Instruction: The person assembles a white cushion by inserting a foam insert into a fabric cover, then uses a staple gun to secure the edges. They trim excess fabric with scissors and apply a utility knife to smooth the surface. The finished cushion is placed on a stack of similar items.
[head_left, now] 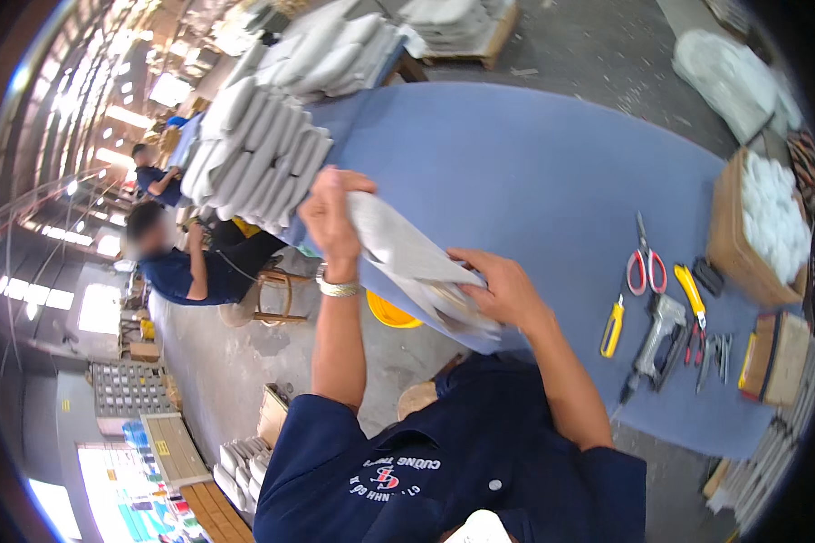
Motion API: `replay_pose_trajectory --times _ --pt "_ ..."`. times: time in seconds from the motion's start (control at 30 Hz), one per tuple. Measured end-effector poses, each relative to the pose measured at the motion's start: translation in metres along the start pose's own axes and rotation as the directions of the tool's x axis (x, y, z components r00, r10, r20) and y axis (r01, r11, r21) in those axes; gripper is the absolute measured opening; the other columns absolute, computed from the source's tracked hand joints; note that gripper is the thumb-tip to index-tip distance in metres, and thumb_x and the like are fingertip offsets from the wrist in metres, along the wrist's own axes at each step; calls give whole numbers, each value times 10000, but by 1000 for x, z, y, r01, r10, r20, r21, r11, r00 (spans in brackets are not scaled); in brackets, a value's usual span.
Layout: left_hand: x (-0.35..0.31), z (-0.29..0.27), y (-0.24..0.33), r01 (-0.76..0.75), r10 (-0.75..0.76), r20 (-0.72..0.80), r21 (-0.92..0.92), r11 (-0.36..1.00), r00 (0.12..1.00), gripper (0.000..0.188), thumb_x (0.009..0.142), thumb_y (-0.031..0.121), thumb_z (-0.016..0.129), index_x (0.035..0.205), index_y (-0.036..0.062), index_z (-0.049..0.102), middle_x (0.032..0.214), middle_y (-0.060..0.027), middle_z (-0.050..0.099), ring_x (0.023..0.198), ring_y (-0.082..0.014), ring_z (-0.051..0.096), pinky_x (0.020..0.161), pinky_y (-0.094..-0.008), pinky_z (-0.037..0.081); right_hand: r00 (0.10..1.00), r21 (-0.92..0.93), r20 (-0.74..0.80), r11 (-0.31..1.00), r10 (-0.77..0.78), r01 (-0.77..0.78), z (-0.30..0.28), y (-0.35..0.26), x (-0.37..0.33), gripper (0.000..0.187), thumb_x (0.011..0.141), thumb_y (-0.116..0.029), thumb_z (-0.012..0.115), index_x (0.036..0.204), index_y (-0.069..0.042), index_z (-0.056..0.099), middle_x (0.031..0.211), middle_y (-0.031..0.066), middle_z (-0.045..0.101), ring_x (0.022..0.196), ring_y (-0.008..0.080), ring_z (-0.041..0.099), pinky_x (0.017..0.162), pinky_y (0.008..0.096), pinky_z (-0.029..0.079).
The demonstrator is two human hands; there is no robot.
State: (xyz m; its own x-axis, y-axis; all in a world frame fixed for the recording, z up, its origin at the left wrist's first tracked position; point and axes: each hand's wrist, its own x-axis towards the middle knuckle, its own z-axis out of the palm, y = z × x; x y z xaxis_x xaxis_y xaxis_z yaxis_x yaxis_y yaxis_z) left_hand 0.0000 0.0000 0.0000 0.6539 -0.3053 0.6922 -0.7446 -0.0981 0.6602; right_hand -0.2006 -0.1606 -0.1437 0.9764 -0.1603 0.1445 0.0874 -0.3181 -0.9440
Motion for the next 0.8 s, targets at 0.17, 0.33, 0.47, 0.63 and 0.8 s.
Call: replay_pose_trajectory --times 0.17,0.33,0.47,0.63,0.8 --pt "-18 -44 -27 187 -163 -170 134 973 972 609 1118 363 420 803 -36 756 734 -88 721 654 -154 637 694 -298 510 922 442 -233 878 309 -182 19 115 -43 517 1061 -449 567 1379 -47 637 1287 127 711 1130 248 687 1002 387 515" --pt "-68 -126 -59 413 -398 -465 -74 908 791 549 1081 378 468 787 -25 697 736 -131 685 669 -210 650 699 -338 549 828 492 -199 784 524 -378 45 169 -49 590 1108 -515 401 1403 -55 622 1322 118 687 1158 254 663 1024 387 497" --pt "-130 -179 -70 446 -532 -599 -302 843 599 490 1025 434 582 777 18 660 754 -128 666 705 -236 653 707 -380 561 800 687 46 563 598 -460 80 151 -24 628 1112 -558 337 1454 -93 585 1434 115 615 1208 254 616 1058 389 465" --pt "-237 -241 -75 455 -676 -601 -503 734 426 431 1024 412 581 782 57 614 754 -115 654 701 -254 655 730 -417 579 872 848 30 449 489 -281 104 145 3 623 1113 -579 317 1460 -135 582 1376 68 610 1245 188 559 1106 380 416" --pt "-315 -198 -47 464 -789 -554 -643 609 266 464 1047 426 496 766 73 604 751 -116 668 705 -256 654 744 -433 570 895 870 -89 472 437 -144 60 124 15 581 1121 -511 364 1479 -89 540 1297 79 610 1228 178 548 1095 351 417"
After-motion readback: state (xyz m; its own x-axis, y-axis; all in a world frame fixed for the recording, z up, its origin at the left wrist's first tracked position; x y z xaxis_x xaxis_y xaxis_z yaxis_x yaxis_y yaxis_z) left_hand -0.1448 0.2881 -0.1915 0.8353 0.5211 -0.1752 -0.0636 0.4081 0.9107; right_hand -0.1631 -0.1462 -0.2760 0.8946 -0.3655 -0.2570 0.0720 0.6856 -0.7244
